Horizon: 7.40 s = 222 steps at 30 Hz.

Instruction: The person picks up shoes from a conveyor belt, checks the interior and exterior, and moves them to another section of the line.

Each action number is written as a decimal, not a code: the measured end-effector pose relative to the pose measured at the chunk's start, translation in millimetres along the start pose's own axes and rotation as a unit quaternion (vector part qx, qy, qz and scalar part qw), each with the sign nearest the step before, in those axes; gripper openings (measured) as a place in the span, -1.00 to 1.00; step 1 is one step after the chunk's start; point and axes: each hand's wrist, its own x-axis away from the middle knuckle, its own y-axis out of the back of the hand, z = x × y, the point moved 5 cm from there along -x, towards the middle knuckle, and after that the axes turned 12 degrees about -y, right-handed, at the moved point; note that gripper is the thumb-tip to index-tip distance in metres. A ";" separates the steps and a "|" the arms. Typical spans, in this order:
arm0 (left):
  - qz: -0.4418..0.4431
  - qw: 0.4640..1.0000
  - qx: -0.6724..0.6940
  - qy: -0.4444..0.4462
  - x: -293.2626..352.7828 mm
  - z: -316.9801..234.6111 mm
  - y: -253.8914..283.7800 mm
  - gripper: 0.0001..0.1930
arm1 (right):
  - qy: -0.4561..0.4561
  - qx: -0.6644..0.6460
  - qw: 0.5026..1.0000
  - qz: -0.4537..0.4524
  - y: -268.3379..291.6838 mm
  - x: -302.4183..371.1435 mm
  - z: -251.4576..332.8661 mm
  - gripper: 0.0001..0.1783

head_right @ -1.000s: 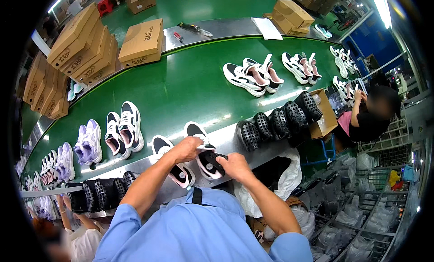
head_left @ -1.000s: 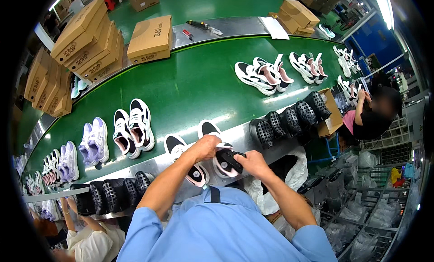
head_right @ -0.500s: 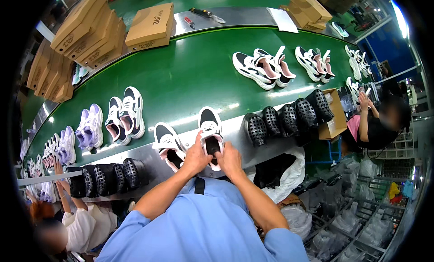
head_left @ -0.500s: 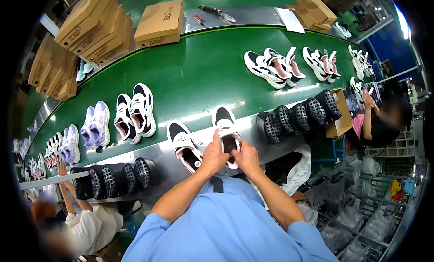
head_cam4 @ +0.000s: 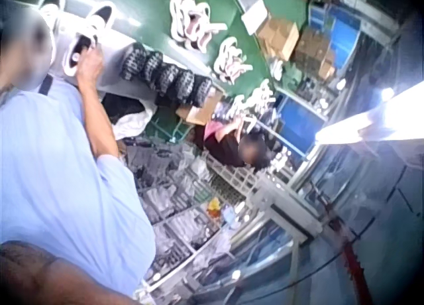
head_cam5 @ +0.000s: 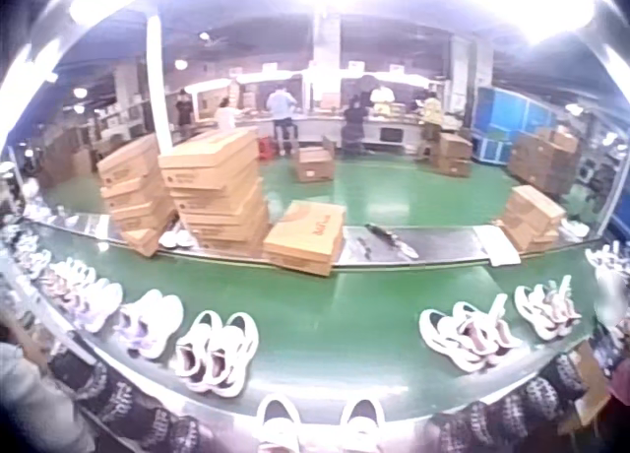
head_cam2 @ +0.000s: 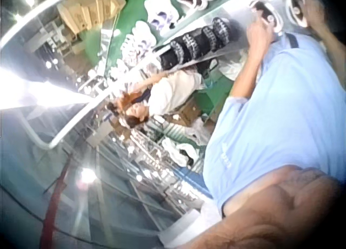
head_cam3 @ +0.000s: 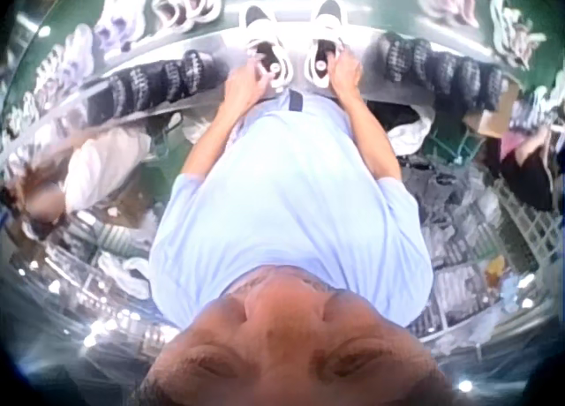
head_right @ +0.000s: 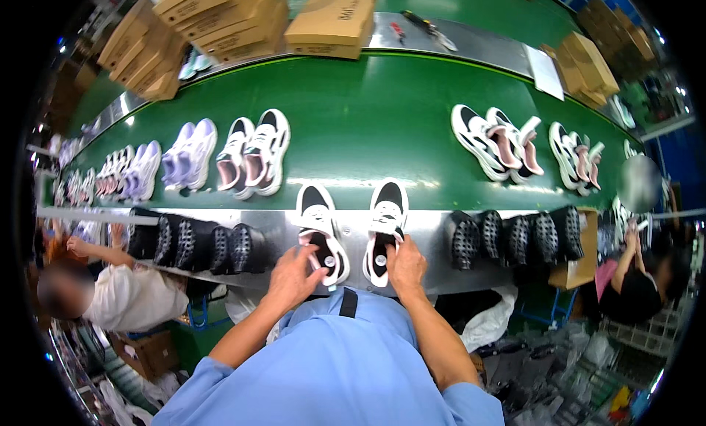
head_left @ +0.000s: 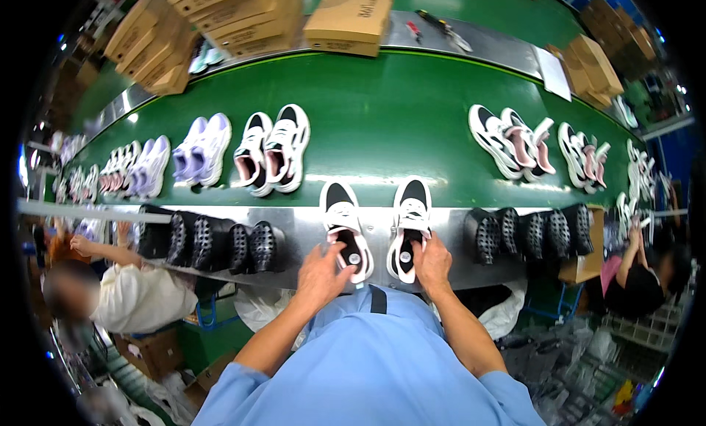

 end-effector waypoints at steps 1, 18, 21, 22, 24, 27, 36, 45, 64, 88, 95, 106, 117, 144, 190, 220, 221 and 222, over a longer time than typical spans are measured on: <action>-0.048 0.997 0.044 -0.043 -4.1 6.2 -11.6 -0.68 | 0.014 0.000 1.000 0.007 -1.5 0.7 4.9 -0.66; -0.407 0.860 -0.277 0.137 116.5 126.7 206.0 -0.70 | -0.081 -0.091 0.948 0.294 58.4 73.1 55.0 -0.70; -0.400 0.821 -0.360 0.191 150.3 192.7 223.5 -0.47 | -0.064 -0.127 0.932 0.332 41.0 81.6 82.8 -0.70; -0.370 0.845 -0.324 0.209 168.2 224.1 222.1 -0.45 | -0.037 -0.113 0.929 0.349 36.5 84.9 96.0 -0.70; -0.340 0.869 -0.248 0.260 173.7 239.3 227.2 -0.45 | -0.006 -0.081 0.928 0.363 36.9 89.2 114.6 -0.70; -0.412 0.848 -0.256 0.212 159.3 173.0 259.2 -0.48 | -0.015 -0.093 0.942 0.322 48.2 87.7 118.9 -0.70; -0.273 0.944 -0.018 -0.185 34.7 -17.2 128.4 -0.36 | -0.138 -0.566 0.693 0.424 -5.3 99.0 195.7 -0.37; -0.079 0.827 0.556 -0.032 -40.2 -13.4 54.0 -0.39 | -0.204 -0.462 0.656 0.560 27.9 104.6 141.1 -0.44; -0.140 0.954 0.080 -0.254 -109.9 -5.1 -23.3 -0.70 | 0.064 0.085 0.978 0.177 88.1 72.2 93.1 -0.56; -0.009 0.978 0.182 -0.103 -75.0 34.1 -34.7 -0.30 | 0.150 -0.052 0.982 -0.099 -17.2 57.8 85.2 -0.57; 0.055 0.988 0.137 0.044 -56.0 33.4 -75.7 -0.09 | 0.012 0.020 1.000 0.019 -49.7 22.5 75.9 -0.55; 0.021 0.990 0.121 -0.062 -15.0 17.1 -25.9 -0.39 | -0.014 -0.029 0.996 0.083 33.9 65.2 61.3 -0.64; 0.193 0.961 0.089 -0.177 -24.6 -35.8 -58.1 -0.36 | -0.047 -0.141 0.989 0.028 -19.4 28.2 2.7 -0.62; 0.114 0.972 -0.076 -0.193 -59.1 -39.4 -68.6 -0.73 | -0.007 -0.131 0.990 0.059 -14.4 -9.5 29.6 -0.67; 0.268 0.937 0.189 -0.120 -146.7 4.2 -45.7 -0.25 | 0.006 -0.041 0.972 0.230 19.2 9.3 53.7 -0.48; 0.331 0.893 0.305 0.009 -181.5 -75.8 -89.0 -0.73 | 0.093 -0.063 0.994 0.011 24.8 8.5 -37.6 -0.66; 0.330 0.897 0.296 -0.002 -174.7 -80.6 -86.5 -0.71 | 0.089 -0.128 0.988 -0.017 47.9 18.7 -36.4 -0.65; 0.312 0.912 0.266 -0.013 -169.9 -78.7 -83.7 -0.68 | 0.059 -0.153 0.985 -0.049 80.4 22.0 -38.9 -0.66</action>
